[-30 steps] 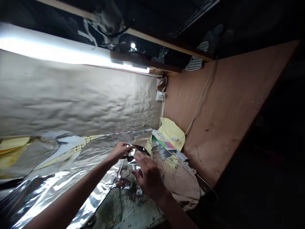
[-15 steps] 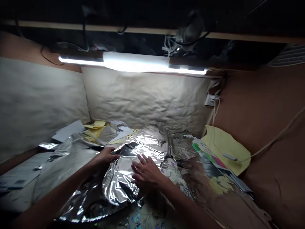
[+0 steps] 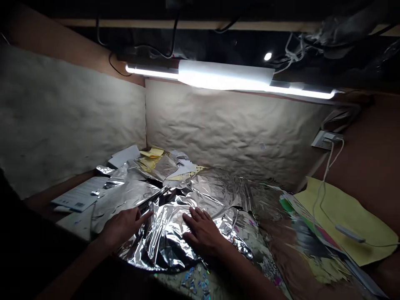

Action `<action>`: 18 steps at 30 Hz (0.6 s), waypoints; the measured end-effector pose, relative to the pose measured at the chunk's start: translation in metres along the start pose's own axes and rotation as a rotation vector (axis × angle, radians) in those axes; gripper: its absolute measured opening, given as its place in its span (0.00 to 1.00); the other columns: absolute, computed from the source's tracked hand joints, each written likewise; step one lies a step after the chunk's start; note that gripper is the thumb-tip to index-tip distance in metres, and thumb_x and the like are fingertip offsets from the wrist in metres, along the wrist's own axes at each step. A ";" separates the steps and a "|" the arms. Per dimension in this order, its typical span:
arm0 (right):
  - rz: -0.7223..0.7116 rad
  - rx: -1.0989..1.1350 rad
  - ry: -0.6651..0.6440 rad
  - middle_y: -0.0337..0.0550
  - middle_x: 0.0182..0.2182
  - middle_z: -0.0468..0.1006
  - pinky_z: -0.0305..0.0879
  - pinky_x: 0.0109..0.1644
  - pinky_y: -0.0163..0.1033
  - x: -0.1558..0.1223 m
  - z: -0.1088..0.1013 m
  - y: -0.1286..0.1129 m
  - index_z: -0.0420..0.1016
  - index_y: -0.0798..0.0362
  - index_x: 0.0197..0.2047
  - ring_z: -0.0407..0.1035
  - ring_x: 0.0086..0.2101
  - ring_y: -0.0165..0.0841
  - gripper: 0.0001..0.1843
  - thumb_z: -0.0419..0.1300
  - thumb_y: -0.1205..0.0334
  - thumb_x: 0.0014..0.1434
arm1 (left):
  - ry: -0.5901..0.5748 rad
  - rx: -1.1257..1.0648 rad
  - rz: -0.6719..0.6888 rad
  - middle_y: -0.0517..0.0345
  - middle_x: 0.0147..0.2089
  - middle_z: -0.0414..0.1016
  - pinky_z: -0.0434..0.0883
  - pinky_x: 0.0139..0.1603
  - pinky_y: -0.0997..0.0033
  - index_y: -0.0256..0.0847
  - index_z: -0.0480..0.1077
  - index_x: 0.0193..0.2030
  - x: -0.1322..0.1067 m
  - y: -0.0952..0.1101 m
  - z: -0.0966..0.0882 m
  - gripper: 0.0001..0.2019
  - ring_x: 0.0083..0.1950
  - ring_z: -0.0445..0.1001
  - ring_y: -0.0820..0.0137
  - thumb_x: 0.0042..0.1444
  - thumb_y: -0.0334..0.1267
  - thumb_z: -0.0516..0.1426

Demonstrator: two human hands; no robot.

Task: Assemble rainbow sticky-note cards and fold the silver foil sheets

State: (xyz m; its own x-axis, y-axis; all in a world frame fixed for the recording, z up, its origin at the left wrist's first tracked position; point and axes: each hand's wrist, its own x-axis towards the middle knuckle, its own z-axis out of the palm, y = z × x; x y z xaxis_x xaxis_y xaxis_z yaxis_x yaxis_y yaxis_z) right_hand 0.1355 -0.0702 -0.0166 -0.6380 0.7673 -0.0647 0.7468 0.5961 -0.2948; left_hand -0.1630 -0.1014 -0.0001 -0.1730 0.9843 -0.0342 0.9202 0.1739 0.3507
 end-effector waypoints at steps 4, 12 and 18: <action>-0.013 -0.018 0.011 0.49 0.72 0.44 0.37 0.71 0.57 0.001 0.002 0.000 0.49 0.45 0.72 0.37 0.70 0.47 0.36 0.49 0.41 0.66 | -0.057 -0.204 -0.034 0.49 0.30 0.75 0.57 0.34 0.63 0.42 0.68 0.25 0.014 0.000 -0.007 0.20 0.37 0.72 0.53 0.47 0.58 0.59; -0.080 0.032 0.317 0.53 0.72 0.45 0.42 0.71 0.56 -0.030 -0.008 -0.034 0.43 0.53 0.74 0.41 0.70 0.46 0.42 0.51 0.41 0.65 | -0.333 -0.895 0.070 0.67 0.20 0.60 0.56 0.23 0.73 0.40 0.64 0.24 0.023 0.022 -0.025 0.18 0.20 0.58 0.75 0.43 0.51 0.64; -0.059 0.002 0.601 0.65 0.70 0.50 0.48 0.67 0.66 -0.042 0.000 -0.059 0.26 0.60 0.74 0.47 0.67 0.58 0.64 0.61 0.35 0.54 | -0.361 -1.351 0.107 0.65 0.22 0.61 0.66 0.26 0.77 0.39 0.63 0.26 0.044 0.084 -0.046 0.11 0.22 0.62 0.78 0.55 0.38 0.60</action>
State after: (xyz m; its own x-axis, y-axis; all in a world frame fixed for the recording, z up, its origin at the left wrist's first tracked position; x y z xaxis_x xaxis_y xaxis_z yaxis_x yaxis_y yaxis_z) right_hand 0.1183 -0.1381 0.0031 -0.4601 0.7326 0.5016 0.7126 0.6417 -0.2837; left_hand -0.1099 -0.0448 0.0710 0.1643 0.9799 -0.1134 -0.1570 0.1395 0.9777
